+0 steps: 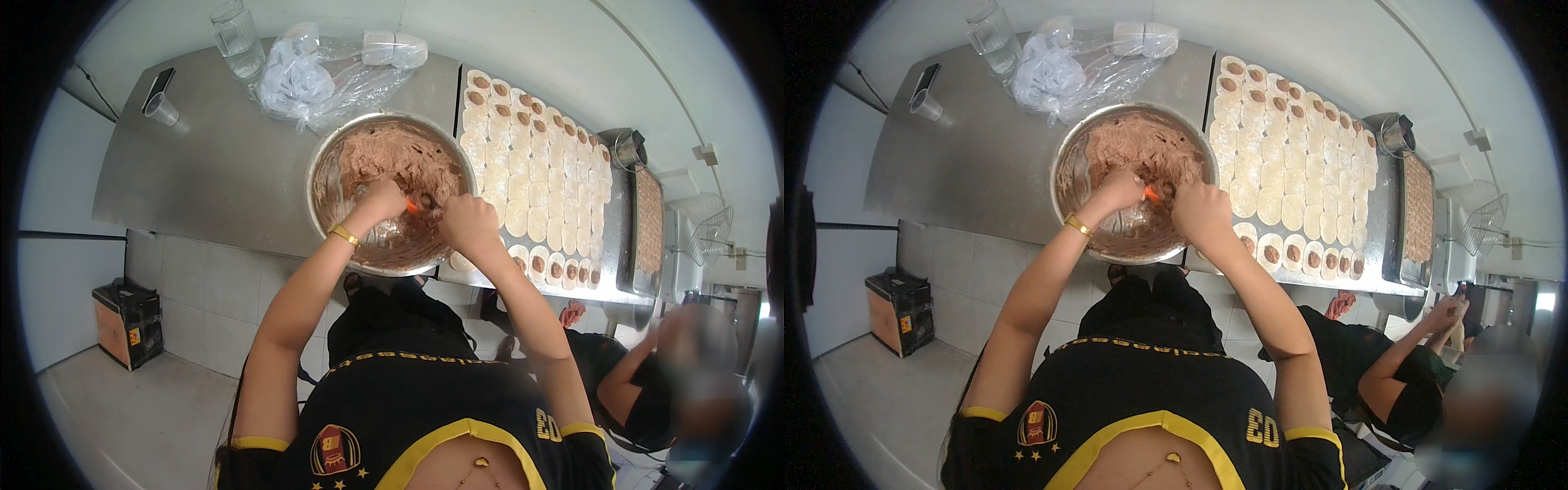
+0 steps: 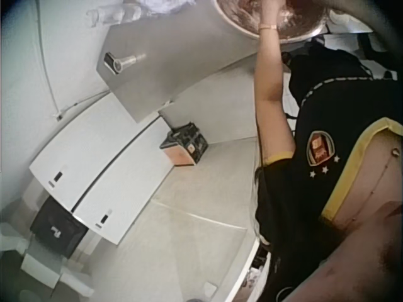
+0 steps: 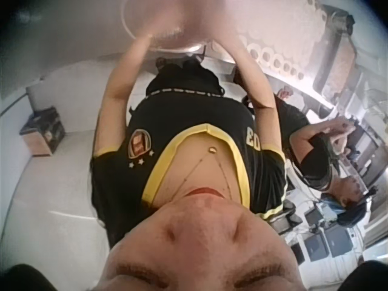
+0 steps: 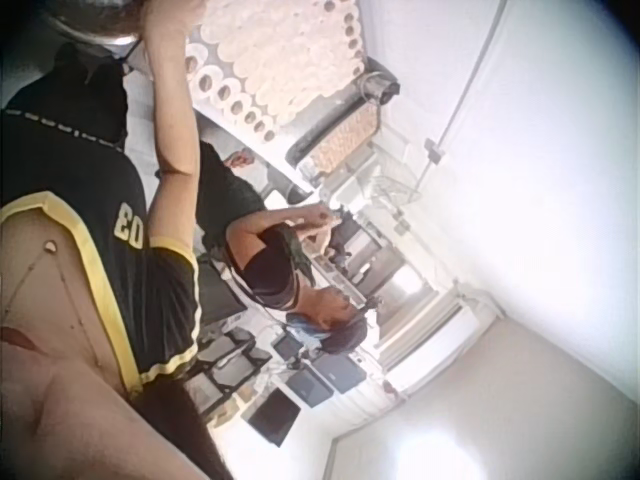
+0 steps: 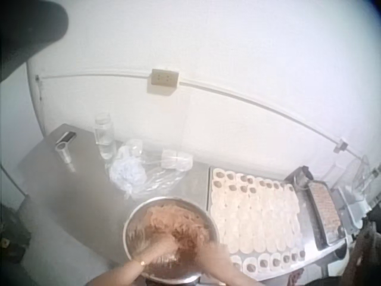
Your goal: The person scoops a brown paste from a large metal bowl using an orange scoop and places it onto flat dough pieces arranged on a stainless steel table. A second person works nearby, also handling dough.
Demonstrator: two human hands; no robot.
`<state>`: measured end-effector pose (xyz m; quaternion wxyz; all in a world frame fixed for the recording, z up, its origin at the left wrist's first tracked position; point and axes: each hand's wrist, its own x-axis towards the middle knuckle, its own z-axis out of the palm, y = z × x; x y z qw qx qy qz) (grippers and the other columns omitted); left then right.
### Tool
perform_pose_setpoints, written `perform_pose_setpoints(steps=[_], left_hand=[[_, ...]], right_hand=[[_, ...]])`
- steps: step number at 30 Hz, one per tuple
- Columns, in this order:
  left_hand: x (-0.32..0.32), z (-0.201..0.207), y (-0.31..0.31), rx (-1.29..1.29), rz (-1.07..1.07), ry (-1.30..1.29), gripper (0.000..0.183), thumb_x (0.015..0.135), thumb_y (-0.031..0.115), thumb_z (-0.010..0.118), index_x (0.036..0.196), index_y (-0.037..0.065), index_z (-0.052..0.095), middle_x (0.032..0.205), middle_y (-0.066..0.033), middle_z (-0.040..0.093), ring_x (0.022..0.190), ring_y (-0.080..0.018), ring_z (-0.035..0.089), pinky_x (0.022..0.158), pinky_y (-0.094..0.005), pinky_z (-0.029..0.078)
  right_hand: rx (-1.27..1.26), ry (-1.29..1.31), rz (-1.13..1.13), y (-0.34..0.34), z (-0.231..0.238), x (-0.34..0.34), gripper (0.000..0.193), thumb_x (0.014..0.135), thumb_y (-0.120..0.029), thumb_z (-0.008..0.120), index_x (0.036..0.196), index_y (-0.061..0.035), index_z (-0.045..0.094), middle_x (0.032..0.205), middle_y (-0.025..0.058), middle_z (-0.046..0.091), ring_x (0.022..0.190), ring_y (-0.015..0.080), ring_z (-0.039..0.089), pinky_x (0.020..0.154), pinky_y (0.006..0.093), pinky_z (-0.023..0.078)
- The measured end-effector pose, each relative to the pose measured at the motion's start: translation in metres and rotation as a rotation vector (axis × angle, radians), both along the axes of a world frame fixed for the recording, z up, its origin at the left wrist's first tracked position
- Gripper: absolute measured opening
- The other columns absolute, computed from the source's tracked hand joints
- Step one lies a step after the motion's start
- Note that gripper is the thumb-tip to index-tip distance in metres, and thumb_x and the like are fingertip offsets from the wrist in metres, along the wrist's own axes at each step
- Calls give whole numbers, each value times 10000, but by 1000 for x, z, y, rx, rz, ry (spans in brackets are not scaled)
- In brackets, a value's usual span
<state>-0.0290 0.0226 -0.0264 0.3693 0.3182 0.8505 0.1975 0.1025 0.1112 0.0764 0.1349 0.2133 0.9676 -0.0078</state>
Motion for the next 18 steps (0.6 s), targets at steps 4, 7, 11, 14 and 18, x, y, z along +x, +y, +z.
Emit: perform_pose_setpoints(steps=[4,7,11,14,18], left_hand=[[-18,31,-9,195,159,65,280,811,181,500,841,-58,642,866,-248,634,830,-384,619,759,-422,489],[-29,41,-19,338,396,-320,267,821,179,498,732,-41,620,641,-137,604,552,-233,581,518,-354,444],[-29,48,-35,435,528,-497,232,858,186,465,702,36,548,563,19,440,479,-67,388,437,-237,310],[-19,61,-38,412,554,-395,243,861,189,468,692,32,545,579,9,459,477,-76,393,433,-238,308],[-15,57,-37,503,501,-296,304,847,221,473,723,-13,623,550,-76,555,483,-151,533,481,-318,407]], right_hand=[[8,119,-39,-2,7,1,221,721,-83,529,906,-2,620,758,161,632,710,308,651,583,401,522],[196,306,85,-13,-18,14,379,734,-55,527,1108,3,526,783,131,585,641,280,627,529,373,512],[254,355,162,-14,-22,32,532,731,-41,526,1249,8,420,818,103,527,625,231,598,500,318,508],[291,381,154,-10,-10,33,598,704,-44,534,1283,21,400,805,93,506,629,206,587,489,296,504],[340,421,170,-25,-25,30,634,691,-35,532,1308,14,395,793,85,490,606,193,581,465,286,491]])
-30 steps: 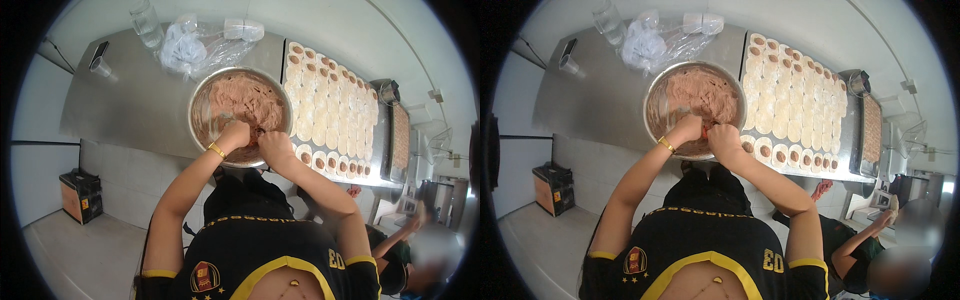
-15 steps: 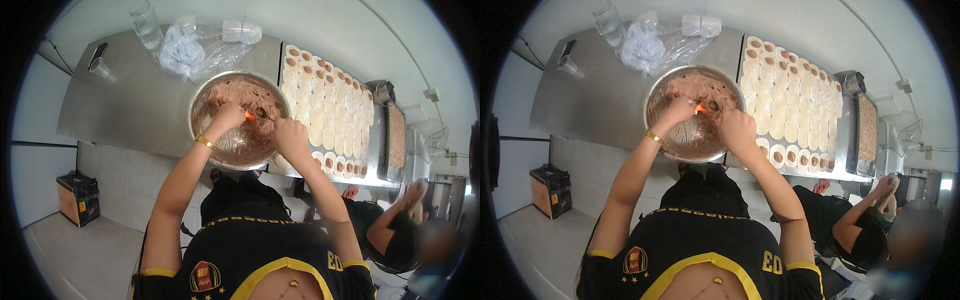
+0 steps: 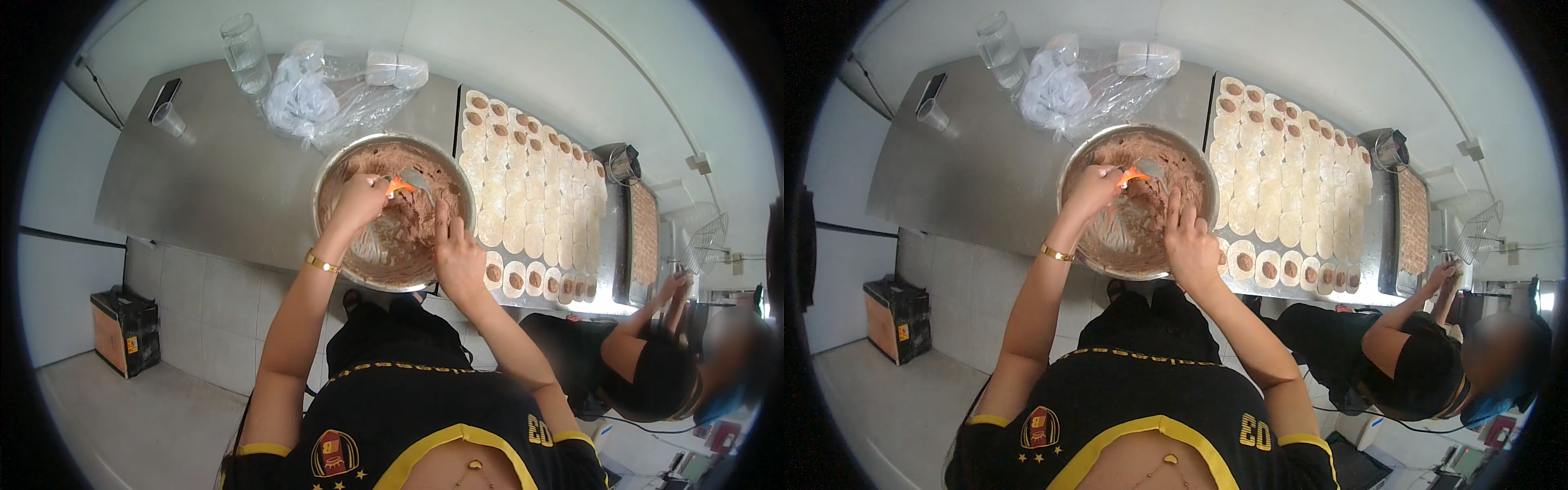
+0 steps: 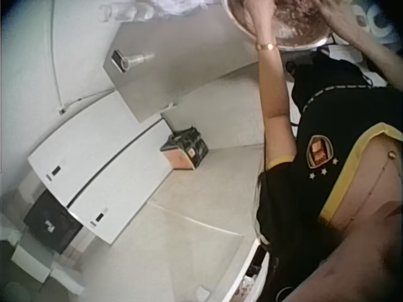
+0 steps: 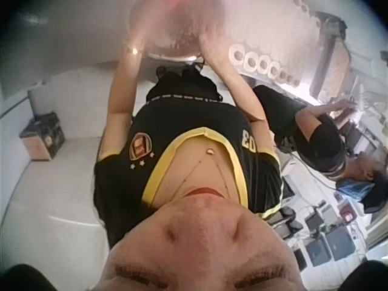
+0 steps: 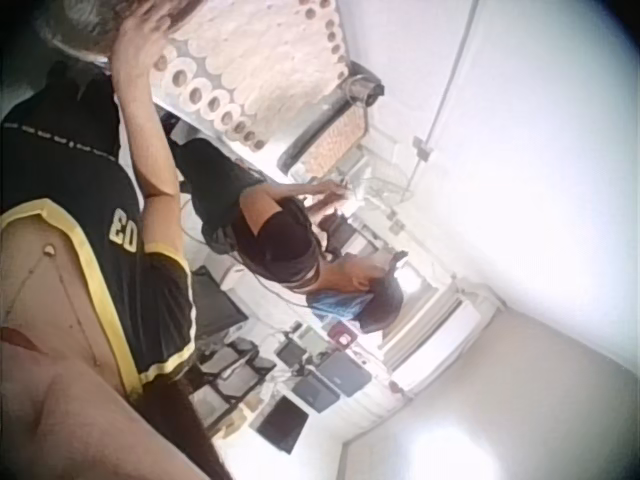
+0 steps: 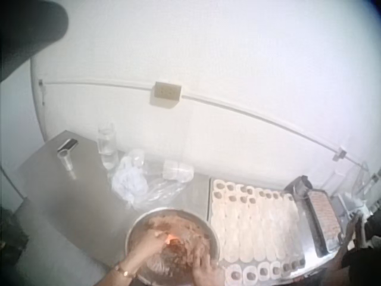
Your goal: The person scoops a brown paste from a large metal bowl using an orange scoop and places it onto flat dough pieces arranged on a stainless steel table. A second person works nearby, also handling dough.
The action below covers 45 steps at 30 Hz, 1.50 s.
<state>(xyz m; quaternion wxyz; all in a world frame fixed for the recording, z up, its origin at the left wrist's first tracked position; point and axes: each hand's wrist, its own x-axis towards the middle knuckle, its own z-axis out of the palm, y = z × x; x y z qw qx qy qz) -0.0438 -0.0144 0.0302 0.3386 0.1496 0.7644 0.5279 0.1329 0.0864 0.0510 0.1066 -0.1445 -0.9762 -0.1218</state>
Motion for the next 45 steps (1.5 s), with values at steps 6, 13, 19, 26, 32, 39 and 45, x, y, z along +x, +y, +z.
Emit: perform_pose_setpoints(steps=[6,13,19,26,32,39,45], left_hand=[[3,-3,-12,-124,-4,271,306,853,236,475,750,2,643,605,-167,593,572,-292,590,590,-393,440],[11,24,-16,-150,-4,350,281,836,214,490,744,-9,634,631,-213,584,611,-339,594,600,-428,437],[12,15,-13,-103,56,448,285,832,200,493,704,-17,626,607,-219,571,592,-345,588,576,-426,430],[13,14,-19,-65,50,372,274,830,186,485,717,-17,631,593,-212,567,555,-329,580,554,-419,423],[8,9,-16,-32,104,234,283,842,200,490,732,-17,635,542,-152,560,480,-246,553,499,-378,409],[11,10,-27,188,155,-145,230,886,162,479,732,11,562,525,7,441,415,-64,358,401,-249,275],[12,-5,-37,122,-51,448,197,861,143,503,746,-12,540,551,-125,528,450,-244,498,450,-354,381]], right_hand=[[-151,62,1,5,6,-1,620,697,-19,521,1305,5,406,791,95,492,565,203,577,450,307,478],[-193,76,-8,-8,-7,-5,608,693,-21,536,1292,-25,430,818,96,519,556,208,592,440,329,471],[-112,63,52,-20,1,-11,622,689,-55,539,1282,69,398,826,102,514,534,168,575,435,286,483],[-111,42,60,-10,5,-11,625,683,-74,548,1269,92,405,754,73,482,512,137,556,426,262,483],[-24,29,88,-23,7,-9,602,687,-75,543,1251,97,421,746,74,485,531,147,576,419,257,476],[-235,50,1,-10,-13,-6,607,692,-23,532,1289,1,424,814,128,550,592,267,605,481,353,497],[-592,93,-140,26,0,-24,328,701,-13,518,991,-71,660,729,209,611,642,367,604,591,445,490]])
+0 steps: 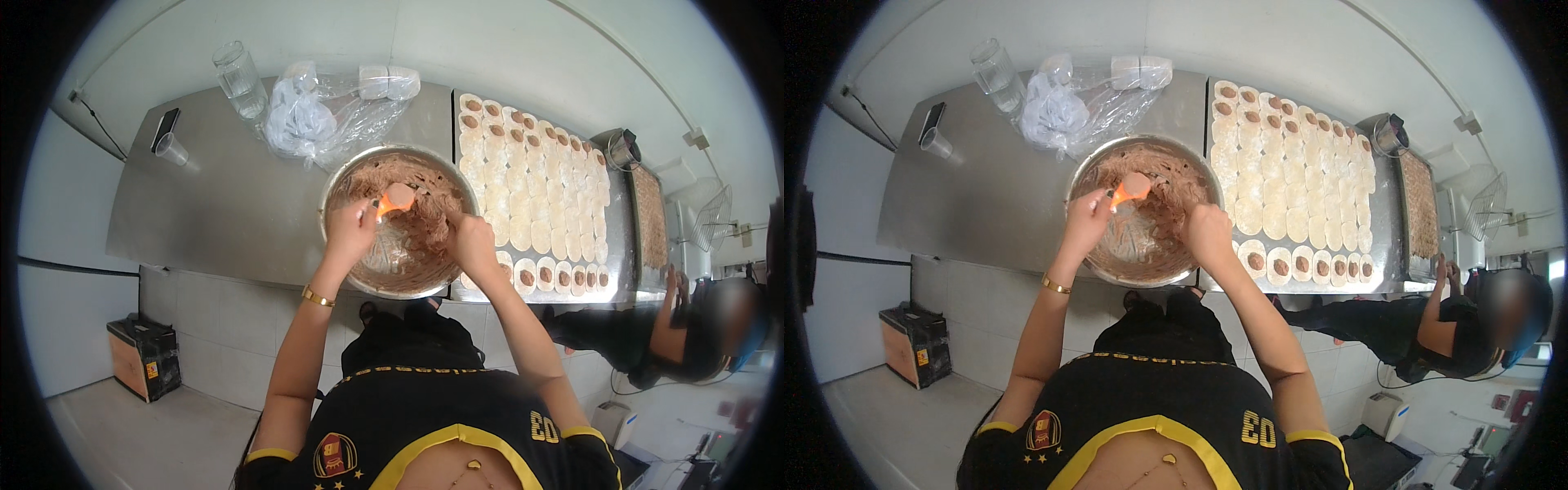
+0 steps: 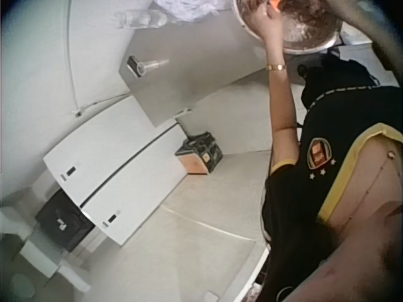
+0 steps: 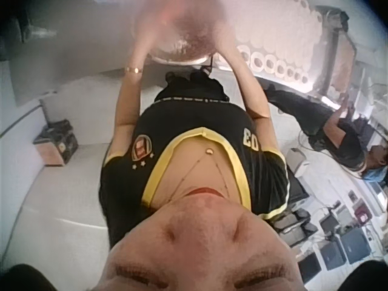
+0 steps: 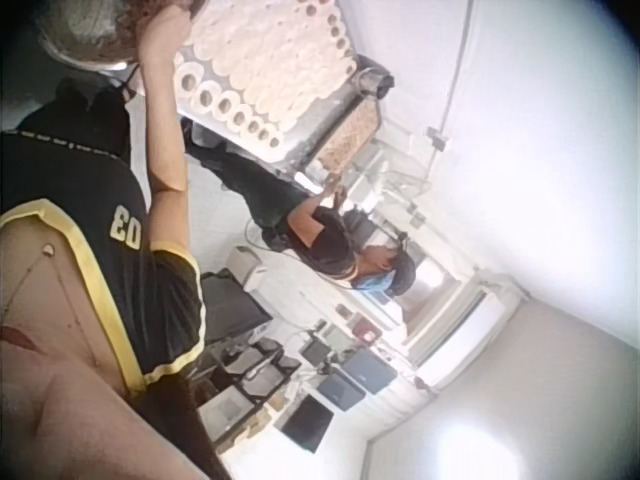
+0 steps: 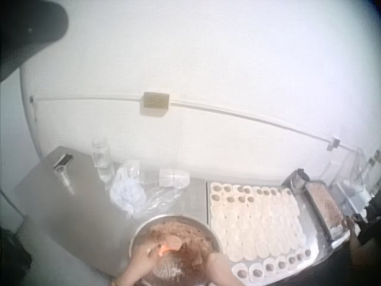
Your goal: The person scoops a brown paste from a large metal bowl using an orange scoop and places it onto flat dough pieces arranged on a stainless steel table. A second person works nearby, also handling dough.
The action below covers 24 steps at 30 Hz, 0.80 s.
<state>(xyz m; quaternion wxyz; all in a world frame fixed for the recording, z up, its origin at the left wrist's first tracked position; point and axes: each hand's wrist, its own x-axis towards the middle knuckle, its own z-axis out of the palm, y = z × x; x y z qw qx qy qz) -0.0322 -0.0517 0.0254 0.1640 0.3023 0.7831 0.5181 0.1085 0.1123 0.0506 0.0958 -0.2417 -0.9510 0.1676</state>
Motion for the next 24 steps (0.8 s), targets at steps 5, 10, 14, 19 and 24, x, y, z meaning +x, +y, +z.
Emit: perform_pose_setpoints(steps=[5,10,14,19,24], left_hand=[[13,3,13,-55,-142,408,154,832,109,520,744,-18,520,640,-239,529,597,-407,544,506,-433,406],[10,0,27,-124,39,314,181,838,132,523,731,-10,552,578,-208,537,545,-362,563,509,-418,410],[1,-2,29,-170,81,1,236,839,160,504,720,-20,598,569,-196,557,533,-341,573,518,-412,423],[-5,-13,23,-50,66,-268,284,862,202,503,751,-43,593,543,-101,548,476,-159,516,476,-337,393],[-4,-13,14,59,22,-399,246,863,180,511,774,-41,571,537,-87,524,479,-139,491,463,-328,373]], right_hand=[[44,-60,60,-14,4,-7,382,695,-22,528,1064,-50,621,767,206,610,608,363,609,585,432,503],[291,-150,108,-49,-2,7,541,715,-43,523,1239,63,438,860,163,559,601,271,633,483,338,506],[424,-178,152,-52,-13,16,618,706,-40,525,1281,110,358,875,158,534,593,229,630,475,307,503],[356,-181,135,-45,-15,18,604,700,-34,523,1272,92,378,894,168,549,629,256,636,490,330,507],[143,-23,33,-18,-12,5,407,687,-32,535,1092,-9,575,808,200,607,638,344,621,561,423,511]])
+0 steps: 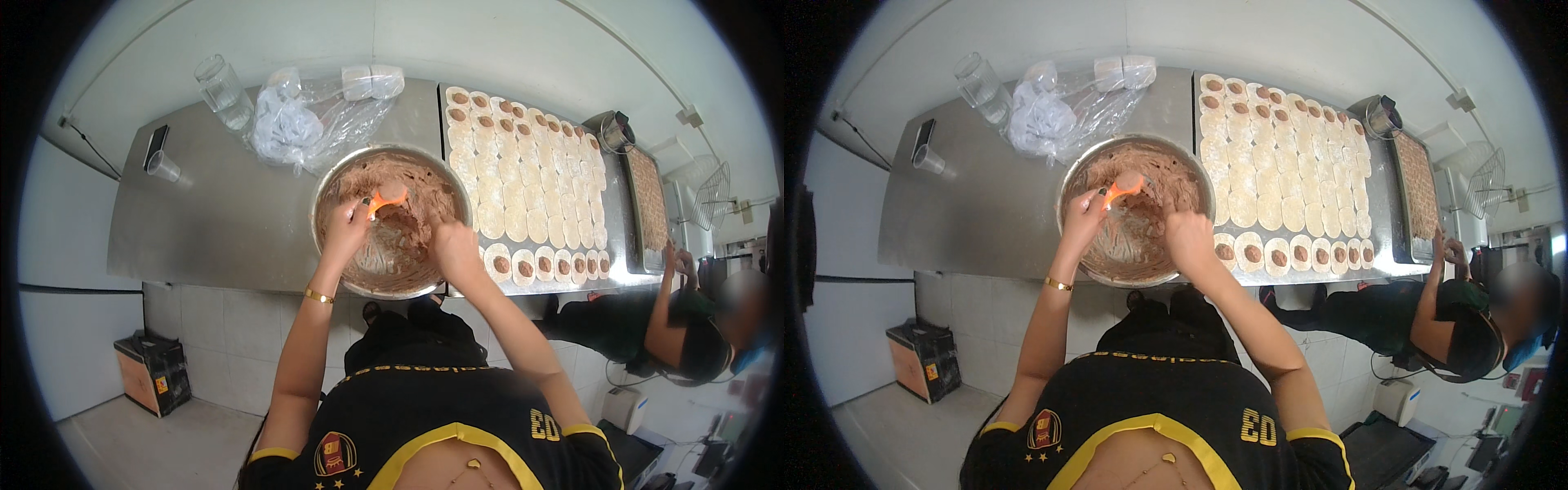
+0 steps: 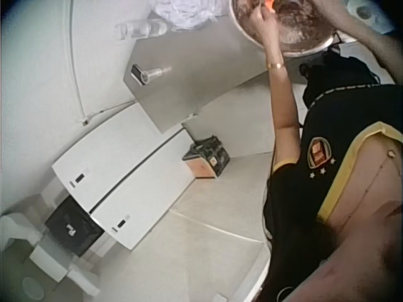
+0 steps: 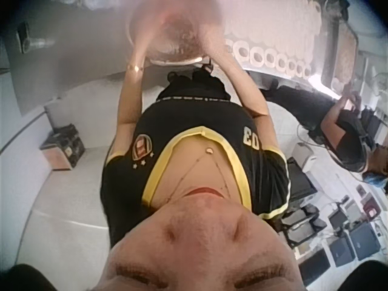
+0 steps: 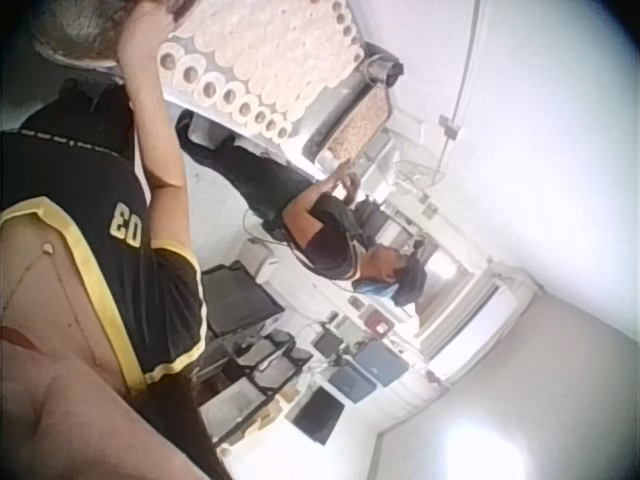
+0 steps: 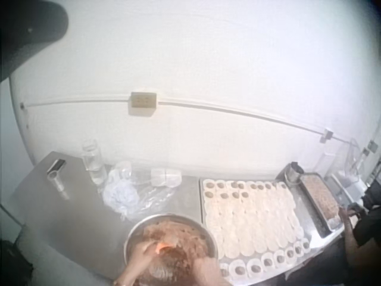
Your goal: The person scoops a brown paste from a large metal bowl using an orange scoop and places it onto flat dough pieces arranged on a stainless steel table. A second person works nearby, also handling dough.
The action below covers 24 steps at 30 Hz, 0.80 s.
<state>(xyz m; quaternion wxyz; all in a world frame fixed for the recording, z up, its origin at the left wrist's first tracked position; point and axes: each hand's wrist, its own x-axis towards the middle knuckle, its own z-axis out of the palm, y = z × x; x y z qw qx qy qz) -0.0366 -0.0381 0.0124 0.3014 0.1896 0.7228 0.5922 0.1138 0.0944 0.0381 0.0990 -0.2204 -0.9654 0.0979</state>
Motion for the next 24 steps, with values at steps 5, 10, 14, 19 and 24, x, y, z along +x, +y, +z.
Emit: perform_pose_setpoints(steps=[5,10,14,19,24], left_hand=[[7,1,-4,-67,-86,652,183,876,141,502,764,3,546,538,-141,501,450,-243,497,443,-328,343],[13,12,3,-178,-142,798,133,830,96,521,752,-9,547,656,-225,568,628,-388,577,565,-465,435],[8,7,6,-257,-26,798,145,831,92,510,743,-17,548,660,-234,575,636,-396,580,588,-475,445],[3,8,5,-323,-30,746,147,830,94,503,744,-17,547,673,-237,581,643,-399,580,600,-476,450],[4,12,8,-323,-28,797,145,832,101,506,756,-15,546,687,-235,586,649,-402,580,599,-480,449]], right_hand=[[-149,-30,-54,18,3,-14,163,712,-57,528,829,-47,642,632,231,583,634,383,602,589,464,494],[-78,-145,-14,-5,16,-16,236,716,-42,514,929,-28,616,697,200,617,632,378,613,586,456,503],[-53,-141,-64,-23,32,-8,290,712,-28,512,992,-14,587,791,182,625,647,376,619,588,454,507],[-55,-127,-82,-18,32,-5,404,699,-19,520,1100,-15,570,818,182,616,660,360,626,577,449,506],[-39,-86,-70,-27,19,-13,435,696,-25,527,1129,-20,564,812,165,616,643,350,625,558,443,501]])
